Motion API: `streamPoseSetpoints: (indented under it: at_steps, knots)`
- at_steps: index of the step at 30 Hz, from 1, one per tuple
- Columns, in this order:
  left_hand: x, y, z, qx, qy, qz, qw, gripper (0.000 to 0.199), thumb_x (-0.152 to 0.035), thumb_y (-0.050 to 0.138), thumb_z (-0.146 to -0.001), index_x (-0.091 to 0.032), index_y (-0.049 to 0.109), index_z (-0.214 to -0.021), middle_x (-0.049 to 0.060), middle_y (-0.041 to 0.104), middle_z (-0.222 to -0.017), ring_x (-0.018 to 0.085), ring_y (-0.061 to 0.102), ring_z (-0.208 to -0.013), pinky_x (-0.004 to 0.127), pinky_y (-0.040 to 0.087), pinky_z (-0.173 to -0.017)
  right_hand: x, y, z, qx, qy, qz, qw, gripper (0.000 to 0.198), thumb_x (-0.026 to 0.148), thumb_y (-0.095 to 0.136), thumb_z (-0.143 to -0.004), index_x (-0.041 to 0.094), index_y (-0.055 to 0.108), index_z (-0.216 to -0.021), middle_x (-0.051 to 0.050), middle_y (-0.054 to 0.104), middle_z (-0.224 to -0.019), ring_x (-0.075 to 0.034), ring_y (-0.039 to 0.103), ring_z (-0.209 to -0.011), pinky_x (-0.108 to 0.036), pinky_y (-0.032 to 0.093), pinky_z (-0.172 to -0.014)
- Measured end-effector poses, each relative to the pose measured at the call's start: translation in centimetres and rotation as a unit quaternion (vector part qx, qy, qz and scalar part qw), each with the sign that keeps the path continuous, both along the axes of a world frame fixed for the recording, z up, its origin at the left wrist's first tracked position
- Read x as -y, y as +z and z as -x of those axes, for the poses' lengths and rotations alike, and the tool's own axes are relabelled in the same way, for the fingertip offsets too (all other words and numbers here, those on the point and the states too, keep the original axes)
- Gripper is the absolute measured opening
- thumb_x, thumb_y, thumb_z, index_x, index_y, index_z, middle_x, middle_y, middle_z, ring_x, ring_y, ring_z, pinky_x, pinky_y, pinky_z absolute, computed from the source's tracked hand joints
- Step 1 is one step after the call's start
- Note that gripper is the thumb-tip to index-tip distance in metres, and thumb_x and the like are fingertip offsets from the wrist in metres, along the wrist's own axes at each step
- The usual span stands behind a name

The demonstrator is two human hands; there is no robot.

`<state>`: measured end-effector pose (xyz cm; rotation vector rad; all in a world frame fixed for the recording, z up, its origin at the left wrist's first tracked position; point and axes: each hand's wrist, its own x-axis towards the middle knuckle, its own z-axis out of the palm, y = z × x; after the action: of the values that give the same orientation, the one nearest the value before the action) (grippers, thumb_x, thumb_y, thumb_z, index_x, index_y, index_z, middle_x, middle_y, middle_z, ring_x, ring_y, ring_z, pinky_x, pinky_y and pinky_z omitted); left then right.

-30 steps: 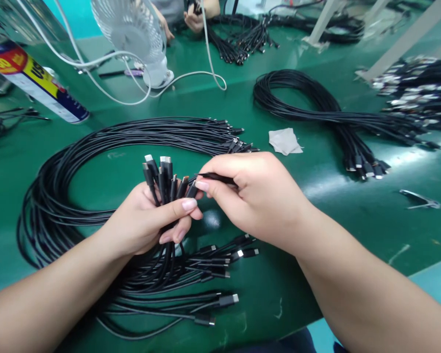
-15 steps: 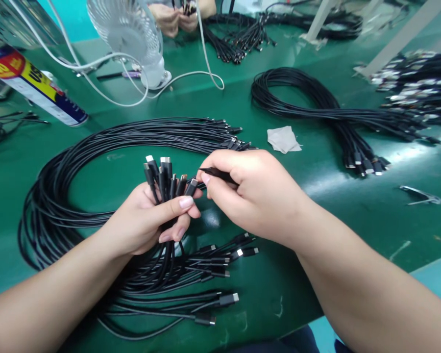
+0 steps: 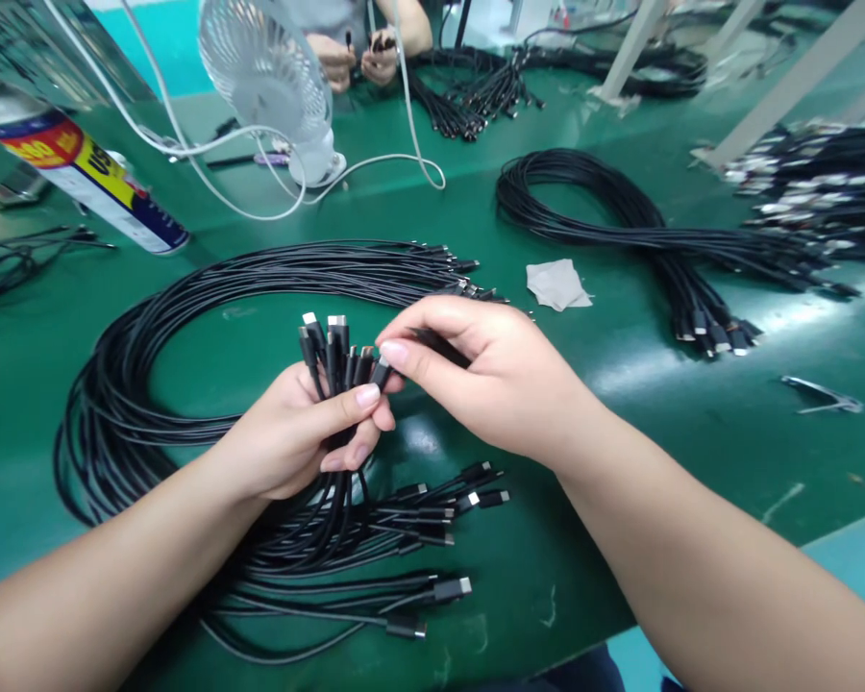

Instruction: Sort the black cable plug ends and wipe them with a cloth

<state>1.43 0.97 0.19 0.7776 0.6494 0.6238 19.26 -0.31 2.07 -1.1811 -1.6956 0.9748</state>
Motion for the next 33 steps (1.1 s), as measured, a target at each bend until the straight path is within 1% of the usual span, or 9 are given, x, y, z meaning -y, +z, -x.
streamPoseSetpoints:
  at_steps: [3, 6, 9, 13, 18, 20, 25, 30, 33]
  knots:
    - [-0.1, -0.1, 0.1, 0.022, -0.024, 0.015, 0.999, 0.016, -0.02, 0.076, -0.074, -0.008, 0.067, -0.08, 0.003, 0.07, -0.064, 0.01, 0.063, -0.046, 0.013, 0.04, -0.035, 0.0, 0.3, 0.2, -0.037, 0.013, 0.039, 0.998, 0.014, 0.029, 0.067, -0.083, 0.019, 0.063, -0.074, 0.002, 0.067, -0.067, -0.011, 0.063, -0.061, -0.023, 0.052, -0.056]
    - [-0.2, -0.3, 0.3, 0.047, -0.051, 0.048, 0.996, 0.017, -0.021, 0.078, -0.073, -0.01, 0.069, -0.083, 0.004, 0.072, -0.067, 0.014, 0.069, -0.054, 0.015, 0.048, -0.04, 0.2, 0.3, 0.2, -0.033, 0.016, 0.022, 0.999, 0.014, 0.027, 0.065, -0.084, 0.019, 0.061, -0.073, 0.001, 0.067, -0.068, -0.011, 0.062, -0.06, -0.022, 0.05, -0.052]
    - [-0.3, -0.4, 0.5, 0.083, -0.082, 0.085, 0.989, 0.016, -0.021, 0.078, -0.073, -0.01, 0.07, -0.083, 0.005, 0.073, -0.068, 0.014, 0.07, -0.057, 0.014, 0.049, -0.041, 0.3, 0.0, 0.1, -0.011, 0.039, -0.048, 0.998, 0.01, 0.025, 0.062, -0.087, 0.019, 0.062, -0.079, 0.0, 0.066, -0.072, -0.011, 0.063, -0.064, -0.023, 0.051, -0.057]
    - [-0.2, -0.2, 0.6, 0.115, -0.114, 0.112, 0.98, 0.018, -0.023, 0.078, -0.073, -0.01, 0.07, -0.082, 0.003, 0.072, -0.064, 0.012, 0.068, -0.051, 0.012, 0.046, -0.038, 0.1, -0.4, 0.0, 0.002, 0.054, -0.15, 0.987, 0.008, 0.023, 0.061, -0.088, 0.017, 0.062, -0.082, -0.001, 0.063, -0.074, -0.011, 0.061, -0.066, -0.026, 0.051, -0.063]
    - [-0.1, -0.3, 0.2, 0.067, -0.055, 0.05, 0.995, 0.022, -0.024, 0.08, -0.07, -0.011, 0.068, -0.082, 0.005, 0.073, -0.072, 0.015, 0.07, -0.061, 0.018, 0.055, -0.047, -0.2, -0.7, 0.0, 0.069, 0.027, -0.27, 0.96, 0.011, 0.018, 0.062, -0.086, 0.016, 0.061, -0.075, -0.001, 0.058, -0.075, -0.011, 0.056, -0.074, -0.025, 0.047, -0.067]
    - [0.0, -0.3, -0.1, 0.048, -0.038, 0.024, 0.998, 0.022, -0.024, 0.08, -0.07, -0.011, 0.068, -0.082, 0.004, 0.072, -0.073, 0.016, 0.07, -0.063, 0.02, 0.056, -0.048, -0.2, -0.7, 0.2, 0.093, 0.012, -0.26, 0.961, 0.012, 0.017, 0.063, -0.086, 0.016, 0.061, -0.074, -0.001, 0.056, -0.077, -0.012, 0.055, -0.075, -0.025, 0.047, -0.067]
    - [0.3, -0.1, -0.2, 0.023, -0.017, -0.012, 1.0, 0.02, -0.026, 0.077, -0.073, -0.008, 0.068, -0.075, 0.004, 0.07, -0.067, 0.012, 0.065, -0.053, 0.02, 0.054, -0.045, 0.2, 0.2, 0.2, 0.155, -0.011, -0.228, 0.961, 0.016, 0.017, 0.058, -0.089, 0.019, 0.059, -0.073, 0.001, 0.059, -0.07, -0.011, 0.056, -0.067, -0.024, 0.046, -0.063]
    - [0.2, -0.2, 0.0, 0.061, -0.013, 0.026, 0.998, 0.017, -0.024, 0.076, -0.075, -0.01, 0.069, -0.082, 0.003, 0.072, -0.069, 0.013, 0.068, -0.057, 0.02, 0.055, -0.048, 1.0, 1.1, -0.2, 0.264, -0.068, -0.228, 0.935, 0.012, 0.017, 0.048, -0.093, 0.016, 0.059, -0.097, -0.004, 0.067, -0.083, -0.014, 0.064, -0.075, -0.025, 0.047, -0.064]
    - [0.0, -0.4, 0.1, 0.073, -0.015, 0.033, 0.997, 0.017, -0.024, 0.075, -0.076, -0.011, 0.07, -0.084, 0.004, 0.072, -0.07, 0.013, 0.068, -0.057, 0.02, 0.056, -0.051, 1.8, 1.0, -0.2, 0.32, -0.073, -0.261, 0.908, 0.014, 0.013, 0.046, -0.092, 0.014, 0.059, -0.096, -0.006, 0.068, -0.083, -0.015, 0.064, -0.073, -0.025, 0.047, -0.062]
